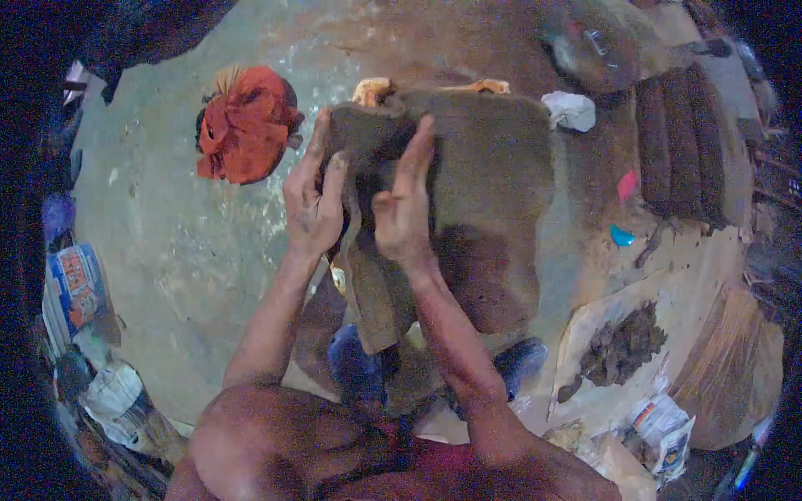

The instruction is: The person shapes a clay pot by hand and using tools while sitting on the floor. They use a cloth to moisten the clay, a scraper to smooth the surface, and a curved tool to refine the shape of the pot.

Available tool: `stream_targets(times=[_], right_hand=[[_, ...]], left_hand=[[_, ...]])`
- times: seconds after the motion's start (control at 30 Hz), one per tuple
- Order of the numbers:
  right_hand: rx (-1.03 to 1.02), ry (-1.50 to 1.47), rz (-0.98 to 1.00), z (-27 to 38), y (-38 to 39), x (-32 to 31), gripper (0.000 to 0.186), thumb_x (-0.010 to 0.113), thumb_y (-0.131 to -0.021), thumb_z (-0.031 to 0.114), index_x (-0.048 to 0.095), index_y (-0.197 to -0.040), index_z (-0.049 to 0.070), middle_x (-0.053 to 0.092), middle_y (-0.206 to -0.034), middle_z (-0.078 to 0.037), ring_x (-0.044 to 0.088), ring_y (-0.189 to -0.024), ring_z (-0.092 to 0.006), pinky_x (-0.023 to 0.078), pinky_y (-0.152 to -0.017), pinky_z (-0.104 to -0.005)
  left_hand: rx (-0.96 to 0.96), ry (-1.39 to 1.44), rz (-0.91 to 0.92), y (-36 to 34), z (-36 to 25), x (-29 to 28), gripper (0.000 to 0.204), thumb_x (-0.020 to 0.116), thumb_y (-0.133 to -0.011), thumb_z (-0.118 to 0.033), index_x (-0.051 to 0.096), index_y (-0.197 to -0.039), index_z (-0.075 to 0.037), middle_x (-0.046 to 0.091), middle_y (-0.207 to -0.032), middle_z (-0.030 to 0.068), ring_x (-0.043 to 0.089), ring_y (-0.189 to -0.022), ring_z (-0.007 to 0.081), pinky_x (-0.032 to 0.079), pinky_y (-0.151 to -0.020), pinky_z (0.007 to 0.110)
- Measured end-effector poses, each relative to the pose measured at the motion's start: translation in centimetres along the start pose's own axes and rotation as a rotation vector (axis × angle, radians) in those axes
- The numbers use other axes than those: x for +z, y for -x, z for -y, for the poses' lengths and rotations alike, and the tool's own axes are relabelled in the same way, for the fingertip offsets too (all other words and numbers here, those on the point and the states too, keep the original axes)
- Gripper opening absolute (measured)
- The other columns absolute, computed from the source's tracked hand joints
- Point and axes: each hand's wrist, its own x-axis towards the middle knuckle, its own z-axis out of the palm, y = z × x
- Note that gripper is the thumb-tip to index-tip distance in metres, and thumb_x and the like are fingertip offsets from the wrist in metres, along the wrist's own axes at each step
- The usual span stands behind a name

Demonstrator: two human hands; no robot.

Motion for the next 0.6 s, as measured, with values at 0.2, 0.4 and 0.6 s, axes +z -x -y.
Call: stream_targets(times=[0.2,0.4,0.6], right_hand=[[0.049,0.021,-0.037,-2.1,-1.4,1.8,0.098,0.02,-0.1,0.072,-0.006,-0.16,-0.001,0.003,-0.169,-0.021,0.0,-0.157,-0.0328,-0.001,-0.125,-0.0484],[0.013,-0.05,-0.334,-1.7,-5.1,1.9,0.097,0.026,-0.1,0.069,0.0,-0.161,-0.001,0.011,-0.168,-0.022,0.007,-0.156,-0.0351,0.002,-0.125,-0.0489],[0.078,-0.427,-0.451,-1.5,-5.7,1.9,0.101,0.023,-0.097,0.075,0.013,-0.16,-0.004,0.018,-0.166,-0.023,0.013,-0.155,-0.039,0.007,-0.125,-0.0497]], left_hand=[[0.062,-0.106,-0.066,0.3,0.6,0.4,0.051,0.058,-0.097,-0.007,0.05,-0.146,0.001,0.048,-0.15,0.0277,0.043,-0.143,0.0397,0.038,-0.115,0.043],[-0.053,-0.047,-0.014,0.5,-0.2,0.9,0.051,0.058,-0.096,-0.006,0.049,-0.145,0.005,0.05,-0.148,0.0263,0.046,-0.142,0.0368,0.038,-0.115,0.043],[-0.204,0.199,0.053,1.6,1.2,0.0,0.056,0.046,-0.105,-0.023,0.038,-0.152,0.005,0.044,-0.155,0.0226,0.041,-0.145,0.0317,0.032,-0.118,0.041]])
